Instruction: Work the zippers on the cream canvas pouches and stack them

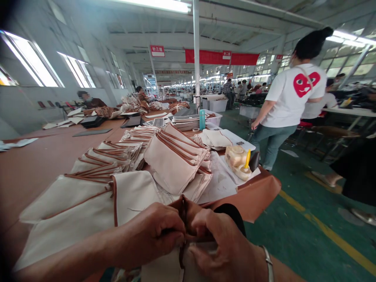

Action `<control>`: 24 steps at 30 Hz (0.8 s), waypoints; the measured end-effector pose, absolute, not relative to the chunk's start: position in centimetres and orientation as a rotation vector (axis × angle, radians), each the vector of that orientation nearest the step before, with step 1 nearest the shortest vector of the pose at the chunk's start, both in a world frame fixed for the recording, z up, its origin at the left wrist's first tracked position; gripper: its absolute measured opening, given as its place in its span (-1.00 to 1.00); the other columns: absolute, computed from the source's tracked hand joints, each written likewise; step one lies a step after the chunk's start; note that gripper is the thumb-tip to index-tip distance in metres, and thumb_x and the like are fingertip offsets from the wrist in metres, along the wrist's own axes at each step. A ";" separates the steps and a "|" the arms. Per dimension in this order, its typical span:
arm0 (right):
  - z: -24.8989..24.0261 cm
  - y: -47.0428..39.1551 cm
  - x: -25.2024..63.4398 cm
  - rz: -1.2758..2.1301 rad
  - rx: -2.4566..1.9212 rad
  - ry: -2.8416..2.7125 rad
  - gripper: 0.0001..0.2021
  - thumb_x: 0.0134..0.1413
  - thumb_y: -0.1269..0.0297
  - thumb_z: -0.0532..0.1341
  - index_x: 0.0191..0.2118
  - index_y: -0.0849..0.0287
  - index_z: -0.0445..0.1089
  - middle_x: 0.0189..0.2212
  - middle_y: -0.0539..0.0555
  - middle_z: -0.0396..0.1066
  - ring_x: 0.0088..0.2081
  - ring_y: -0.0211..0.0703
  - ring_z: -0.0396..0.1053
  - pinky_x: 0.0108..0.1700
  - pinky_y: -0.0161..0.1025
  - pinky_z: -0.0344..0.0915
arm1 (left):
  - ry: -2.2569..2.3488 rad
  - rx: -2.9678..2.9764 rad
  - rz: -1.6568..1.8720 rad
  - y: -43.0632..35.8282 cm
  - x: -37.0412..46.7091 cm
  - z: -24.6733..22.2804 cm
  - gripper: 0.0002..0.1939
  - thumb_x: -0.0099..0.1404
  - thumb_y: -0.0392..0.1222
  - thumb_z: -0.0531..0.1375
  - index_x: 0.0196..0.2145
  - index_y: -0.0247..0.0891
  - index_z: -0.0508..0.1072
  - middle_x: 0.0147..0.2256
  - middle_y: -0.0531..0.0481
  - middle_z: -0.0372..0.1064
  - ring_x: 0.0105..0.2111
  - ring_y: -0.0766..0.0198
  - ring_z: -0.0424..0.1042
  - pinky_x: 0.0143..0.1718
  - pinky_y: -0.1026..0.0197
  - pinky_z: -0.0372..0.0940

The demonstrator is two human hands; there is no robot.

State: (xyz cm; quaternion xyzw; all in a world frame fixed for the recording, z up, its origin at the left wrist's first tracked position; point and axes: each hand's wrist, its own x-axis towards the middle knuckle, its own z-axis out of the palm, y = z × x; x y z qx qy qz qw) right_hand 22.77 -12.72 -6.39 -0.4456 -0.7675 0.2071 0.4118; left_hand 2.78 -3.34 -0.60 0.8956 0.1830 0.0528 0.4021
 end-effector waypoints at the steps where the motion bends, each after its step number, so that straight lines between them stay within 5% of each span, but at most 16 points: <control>1: -6.2 -12.8 23.0 0.630 -1.146 -1.883 -0.84 0.07 0.35 0.22 -0.21 0.12 0.27 -0.38 0.03 0.34 -0.37 -0.15 0.28 -0.33 -0.30 0.26 | 0.454 2.277 0.138 -3.3 2.8 -0.6 -0.83 0.24 -0.40 0.09 -0.45 -0.32 0.45 -0.49 0.09 0.28 -0.47 0.39 0.21 -0.43 0.39 0.07; 7: -4.0 -11.4 24.0 1.113 -1.042 -1.830 -0.60 0.40 0.16 -0.13 -0.34 0.20 0.32 -0.36 0.05 0.31 -0.31 -0.17 0.26 -0.21 -0.26 0.22 | 0.441 2.384 0.135 -3.2 3.1 -0.3 -0.84 0.13 -0.46 0.10 -0.40 -0.33 0.46 -0.48 0.08 0.34 -0.50 0.41 0.22 -0.50 0.41 0.06; 12: -3.4 -10.4 24.0 1.165 -1.081 -1.975 -0.65 0.33 0.14 0.04 -0.47 0.19 0.22 -0.51 -0.05 0.17 -0.43 -0.26 0.12 -0.36 -0.32 0.12 | 0.458 2.346 0.173 -3.2 3.1 -0.2 -0.86 0.12 -0.46 0.10 -0.41 -0.33 0.44 -0.48 0.09 0.31 -0.52 0.43 0.19 -0.51 0.42 0.06; 17: -4.4 -10.3 23.5 0.956 -1.029 -1.995 -0.81 0.28 0.29 0.05 -0.39 0.17 0.22 -0.43 -0.02 0.23 -0.39 -0.24 0.18 -0.32 -0.31 0.14 | 0.400 2.189 0.279 -2.8 3.3 -0.6 -0.87 0.17 -0.45 0.11 -0.44 -0.36 0.43 -0.51 0.12 0.25 -0.52 0.45 0.15 -0.47 0.44 0.07; 20: -4.6 -10.3 23.8 1.010 -1.012 -1.956 -0.78 0.32 0.24 0.02 -0.38 0.16 0.20 -0.44 -0.02 0.20 -0.40 -0.23 0.16 -0.32 -0.30 0.15 | 0.373 1.948 0.194 -2.3 3.0 -0.5 -0.92 0.22 -0.29 0.21 -0.37 -0.36 0.48 -0.44 0.08 0.27 -0.44 0.39 0.20 -0.41 0.42 0.11; 24: -4.0 -10.6 24.4 1.102 -1.037 -1.941 -0.75 0.34 0.18 0.01 -0.38 0.16 0.20 -0.41 0.01 0.23 -0.36 -0.20 0.19 -0.30 -0.29 0.18 | 0.460 1.754 0.061 -1.5 2.0 0.0 -0.68 0.12 -0.07 0.33 -0.24 -0.36 0.51 -0.40 0.06 0.25 -0.42 0.35 0.15 -0.44 0.38 0.07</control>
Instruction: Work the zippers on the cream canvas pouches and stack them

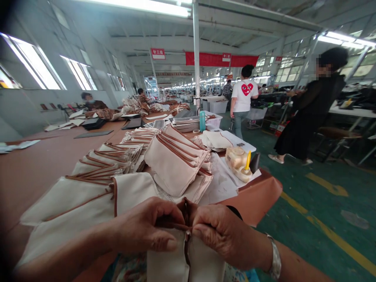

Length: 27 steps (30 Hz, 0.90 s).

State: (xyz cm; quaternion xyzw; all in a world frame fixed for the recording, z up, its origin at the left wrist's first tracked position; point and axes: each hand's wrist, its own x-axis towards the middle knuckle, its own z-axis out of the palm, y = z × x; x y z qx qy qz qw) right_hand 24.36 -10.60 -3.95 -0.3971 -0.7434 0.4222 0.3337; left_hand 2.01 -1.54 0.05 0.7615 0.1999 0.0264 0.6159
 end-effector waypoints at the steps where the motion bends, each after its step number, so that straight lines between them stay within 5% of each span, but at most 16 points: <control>1: -3.7 -10.7 24.4 1.089 -1.047 -1.960 -0.75 0.34 0.18 0.01 -0.37 0.16 0.20 -0.40 0.01 0.25 -0.36 -0.20 0.20 -0.29 -0.29 0.18 | 0.495 1.746 0.026 -1.4 1.8 0.2 -0.69 0.16 -0.06 0.29 -0.24 -0.36 0.51 -0.44 0.07 0.23 -0.45 0.36 0.12 -0.46 0.37 0.04; 5: -2.9 -10.9 24.2 1.060 -1.047 -2.004 -0.75 0.34 0.18 0.00 -0.35 0.16 0.24 -0.39 0.04 0.30 -0.35 -0.19 0.23 -0.29 -0.29 0.19 | 0.541 1.753 0.053 -1.2 1.4 0.5 -0.66 0.32 -0.07 0.07 -0.34 -0.38 0.52 -0.48 0.05 0.21 -0.48 0.35 0.10 -0.47 0.32 0.02; 12: -3.8 -10.4 23.5 1.022 -1.185 -1.920 -0.88 0.16 0.37 0.11 -0.41 0.17 0.28 -0.45 -0.01 0.31 -0.39 -0.22 0.23 -0.34 -0.32 0.16 | 0.583 1.708 0.055 -1.9 2.6 -0.7 -0.81 0.22 -0.21 0.13 -0.51 -0.35 0.36 -0.59 0.15 0.00 -0.58 0.43 -0.09 -0.58 0.28 -0.17; 16: -3.8 -10.1 23.5 1.031 -1.219 -1.796 -0.81 0.09 0.26 0.17 -0.49 0.18 0.22 -0.54 -0.03 0.23 -0.47 -0.26 0.14 -0.43 -0.33 0.08 | 0.453 1.870 0.206 -2.6 3.5 -0.4 -0.76 0.21 -0.31 0.10 -0.57 -0.29 0.15 -0.57 0.15 -0.03 -0.55 0.44 -0.05 -0.56 0.33 -0.12; 20: -1.9 -10.5 24.3 1.269 -0.991 -1.620 -0.63 0.11 -0.03 0.19 -0.48 0.18 0.21 -0.54 -0.04 0.16 -0.48 -0.28 0.07 -0.44 -0.34 0.06 | 0.333 1.913 0.187 -1.7 2.8 1.1 -0.58 0.34 0.03 0.10 -0.55 -0.26 0.10 -0.57 0.15 -0.10 -0.57 0.43 -0.12 -0.61 0.30 -0.19; 23: -1.5 -11.2 26.4 1.251 -0.885 -1.443 -0.57 0.09 -0.09 0.22 -0.49 0.19 0.22 -0.53 -0.06 0.11 -0.48 -0.30 0.04 -0.43 -0.35 0.06 | 0.290 1.832 -0.063 0.0 1.3 1.3 -0.39 0.13 0.38 0.19 -0.51 -0.28 0.21 -0.59 0.16 -0.05 -0.59 0.43 -0.10 -0.63 0.30 -0.19; 27: -2.2 -11.2 30.3 1.150 -1.115 -1.596 -0.54 0.15 -0.10 0.19 -0.53 0.20 0.25 -0.56 -0.06 0.11 -0.49 -0.27 0.05 -0.41 -0.33 0.09 | 0.355 1.934 -0.165 0.2 1.1 0.4 -0.38 0.03 0.39 0.27 -0.55 -0.29 0.24 -0.59 0.17 -0.02 -0.57 0.42 -0.03 -0.61 0.35 -0.10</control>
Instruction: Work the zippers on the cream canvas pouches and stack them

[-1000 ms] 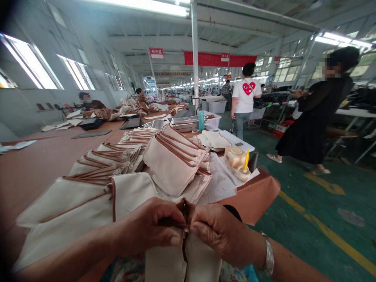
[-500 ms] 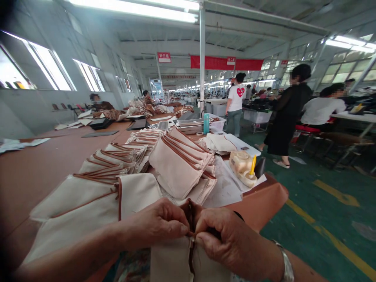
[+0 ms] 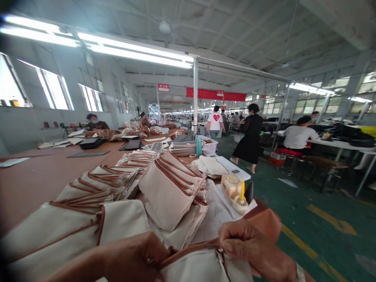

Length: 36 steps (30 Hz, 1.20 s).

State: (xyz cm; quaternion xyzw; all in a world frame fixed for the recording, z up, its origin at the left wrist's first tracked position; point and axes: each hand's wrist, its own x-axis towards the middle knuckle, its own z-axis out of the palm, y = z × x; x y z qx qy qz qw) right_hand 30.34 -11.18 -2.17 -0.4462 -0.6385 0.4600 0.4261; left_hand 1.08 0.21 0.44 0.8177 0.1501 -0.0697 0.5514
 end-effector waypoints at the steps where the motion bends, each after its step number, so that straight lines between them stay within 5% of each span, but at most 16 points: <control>1: -2.1 -11.1 30.8 1.133 -1.195 -1.688 -0.54 0.22 -0.10 0.12 -0.50 0.20 0.28 -0.54 -0.04 0.15 -0.48 -0.25 0.08 -0.39 -0.31 0.12 | 0.369 2.001 -0.122 -0.3 1.7 0.5 -0.41 0.09 0.35 0.26 -0.56 -0.29 0.23 -0.59 0.17 -0.04 -0.57 0.43 -0.03 -0.61 0.36 -0.10; 4: -1.2 -10.8 29.9 1.046 -1.246 -1.870 -0.53 0.30 -0.11 -0.02 -0.27 0.18 0.40 -0.34 0.06 0.31 -0.31 -0.14 0.22 -0.21 -0.23 0.20 | 0.299 2.243 0.021 -2.5 4.5 2.0 -0.51 0.20 0.15 0.27 -0.57 -0.28 0.20 -0.59 0.18 -0.06 -0.57 0.44 -0.03 -0.61 0.36 -0.13; 6: -0.4 -10.8 27.8 1.087 -1.132 -1.962 -0.54 0.19 -0.17 0.10 -0.20 0.18 0.41 -0.30 0.04 0.31 -0.28 -0.12 0.23 -0.21 -0.25 0.21 | 0.265 2.318 0.071 -3.3 6.2 3.6 -0.57 0.24 0.05 0.26 -0.56 -0.29 0.24 -0.59 0.17 -0.02 -0.57 0.44 0.00 -0.59 0.37 -0.11; 9: 0.1 -11.2 25.6 1.242 -1.027 -2.025 -0.59 0.01 -0.11 0.30 -0.38 0.23 0.42 -0.50 -0.06 0.18 -0.46 -0.27 0.10 -0.42 -0.34 0.08 | 0.363 2.225 -0.113 -2.1 6.3 4.4 -0.53 0.21 0.19 0.23 -0.54 -0.29 0.33 -0.62 0.16 0.02 -0.58 0.42 0.03 -0.61 0.40 -0.05; 12: 0.0 -11.6 26.2 1.368 -1.016 -1.839 -0.60 0.06 -0.05 0.28 -0.42 0.27 0.45 -0.54 -0.05 0.14 -0.50 -0.31 0.07 -0.48 -0.35 0.02 | 0.371 2.123 -0.333 1.0 3.5 2.9 -0.44 0.18 0.33 0.18 -0.50 -0.31 0.39 -0.59 0.13 0.12 -0.57 0.40 0.09 -0.61 0.38 0.00; 16: -1.7 -11.4 29.1 1.391 -0.966 -1.638 -0.52 0.02 -0.11 0.28 -0.26 0.30 0.52 -0.48 0.01 0.26 -0.43 -0.22 0.20 -0.39 -0.31 0.15 | 0.492 1.887 -0.250 3.6 -0.1 1.2 -0.40 -0.07 0.28 0.38 -0.32 -0.33 0.49 -0.49 0.11 0.27 -0.48 0.36 0.18 -0.48 0.38 0.12; 20: -4.2 -10.2 30.0 1.350 -1.105 -1.751 -0.55 0.05 -0.10 0.27 -0.35 0.29 0.52 -0.53 -0.01 0.28 -0.51 -0.27 0.18 -0.45 -0.34 0.16 | 0.443 1.926 -0.081 2.2 0.7 2.7 -0.41 -0.07 0.24 0.41 -0.27 -0.33 0.52 -0.41 0.05 0.34 -0.42 0.31 0.24 -0.41 0.36 0.17; 24: -3.7 -10.2 28.2 1.251 -1.116 -1.824 -0.63 0.00 0.10 0.37 -0.10 0.20 0.46 -0.17 0.10 0.41 -0.14 -0.03 0.34 -0.08 -0.20 0.28 | 0.402 1.946 -0.137 0.1 4.7 2.1 -0.45 -0.10 0.21 0.43 -0.36 -0.33 0.49 -0.52 0.14 0.24 -0.49 0.36 0.15 -0.50 0.37 0.07; 27: -2.8 -10.6 26.6 1.356 -0.968 -1.678 -0.62 0.18 0.14 0.22 0.07 0.17 0.30 -0.09 0.13 0.37 -0.05 -0.01 0.32 0.01 -0.11 0.26 | 0.370 1.973 -0.066 -0.8 6.6 -0.2 -0.46 -0.15 0.18 0.45 -0.42 -0.34 0.46 -0.54 0.18 0.14 -0.49 0.39 0.05 -0.52 0.37 -0.01; 36: -8.1 -10.6 24.4 1.448 -0.952 -1.497 -0.69 0.15 0.04 0.25 -0.32 0.22 0.29 -0.39 -0.03 0.17 -0.36 -0.24 0.11 -0.30 -0.32 0.12 | 0.467 1.823 -0.098 0.3 5.3 -2.5 -0.47 -0.09 0.14 0.44 -0.48 -0.30 0.30 -0.56 0.20 0.02 -0.54 0.43 -0.04 -0.61 0.34 -0.16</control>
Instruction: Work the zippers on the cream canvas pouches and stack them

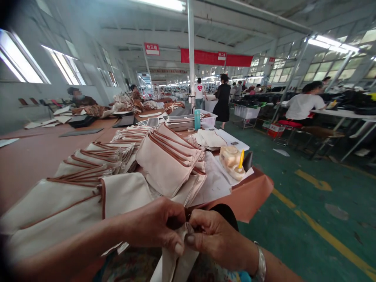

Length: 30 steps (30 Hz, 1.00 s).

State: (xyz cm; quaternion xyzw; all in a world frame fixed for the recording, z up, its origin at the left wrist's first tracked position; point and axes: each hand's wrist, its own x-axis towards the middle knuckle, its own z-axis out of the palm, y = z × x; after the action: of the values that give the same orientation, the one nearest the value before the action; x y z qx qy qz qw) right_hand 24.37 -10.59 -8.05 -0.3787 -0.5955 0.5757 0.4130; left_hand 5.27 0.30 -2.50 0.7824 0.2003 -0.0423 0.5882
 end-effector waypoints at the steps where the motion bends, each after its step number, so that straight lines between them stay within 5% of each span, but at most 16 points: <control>1: -8.2 -10.5 24.3 1.438 -0.949 -1.491 -0.68 0.17 0.03 0.24 -0.34 0.22 0.28 -0.41 -0.03 0.15 -0.37 -0.25 0.08 -0.32 -0.32 0.09 | 0.445 1.792 -0.095 0.3 5.2 -2.4 -0.49 -0.06 0.15 0.43 -0.45 -0.31 0.32 -0.54 0.19 0.05 -0.53 0.43 -0.02 -0.60 0.35 -0.14; 7: -6.6 -10.7 24.2 1.289 -1.046 -1.593 -0.72 0.23 0.10 0.19 -0.39 0.18 0.23 -0.41 -0.03 0.11 -0.38 -0.24 0.04 -0.34 -0.32 0.06 | 0.461 1.733 -0.051 0.4 5.8 -1.8 -0.62 0.13 0.07 0.32 -0.41 -0.35 0.40 -0.53 0.15 0.14 -0.52 0.43 0.05 -0.56 0.38 -0.04; 13: -7.0 -10.8 24.2 1.364 -0.949 -1.492 -0.69 0.16 0.01 0.18 -0.34 0.20 0.28 -0.41 -0.01 0.15 -0.39 -0.23 0.07 -0.37 -0.31 0.06 | 0.494 1.689 -0.067 0.8 6.0 -1.9 -0.81 0.04 -0.15 0.26 -0.42 -0.35 0.50 -0.50 0.10 0.31 -0.47 0.36 0.20 -0.47 0.37 0.09; 18: -7.8 -10.1 23.7 1.352 -1.031 -1.351 -0.68 0.13 0.01 0.20 -0.36 0.21 0.24 -0.47 -0.05 0.13 -0.44 -0.27 0.04 -0.44 -0.35 0.02 | 0.536 1.771 -0.068 0.7 6.1 -2.2 -0.81 0.04 -0.26 0.14 -0.40 -0.36 0.51 -0.55 0.12 0.24 -0.53 0.39 0.12 -0.56 0.37 0.01; 24: -7.9 -9.4 23.5 1.120 -1.321 -1.412 -0.79 0.14 0.21 0.24 -0.40 0.22 0.29 -0.48 -0.03 0.26 -0.44 -0.26 0.13 -0.38 -0.33 0.14 | 0.521 2.143 0.030 0.5 6.0 -2.5 -0.89 0.13 -0.33 0.06 -0.50 -0.32 0.36 -0.57 0.15 0.10 -0.55 0.43 0.06 -0.58 0.39 -0.05; 30: -7.5 -9.5 23.2 1.076 -1.450 -1.326 -0.86 0.07 0.27 0.24 -0.41 0.23 0.35 -0.49 0.00 0.34 -0.46 -0.24 0.21 -0.40 -0.32 0.17 | 0.428 2.586 0.168 -0.2 5.9 -3.2 -0.83 0.30 -0.31 -0.01 -0.42 -0.29 0.32 -0.46 0.05 0.26 -0.49 0.37 0.17 -0.44 0.31 0.04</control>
State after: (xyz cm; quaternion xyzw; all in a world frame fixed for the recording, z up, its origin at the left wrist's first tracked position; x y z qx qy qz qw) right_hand 23.20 -9.53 -7.50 -0.5826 -0.5329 0.4322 0.4356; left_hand 5.87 -0.24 -3.22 0.9521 0.1575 0.0618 0.2548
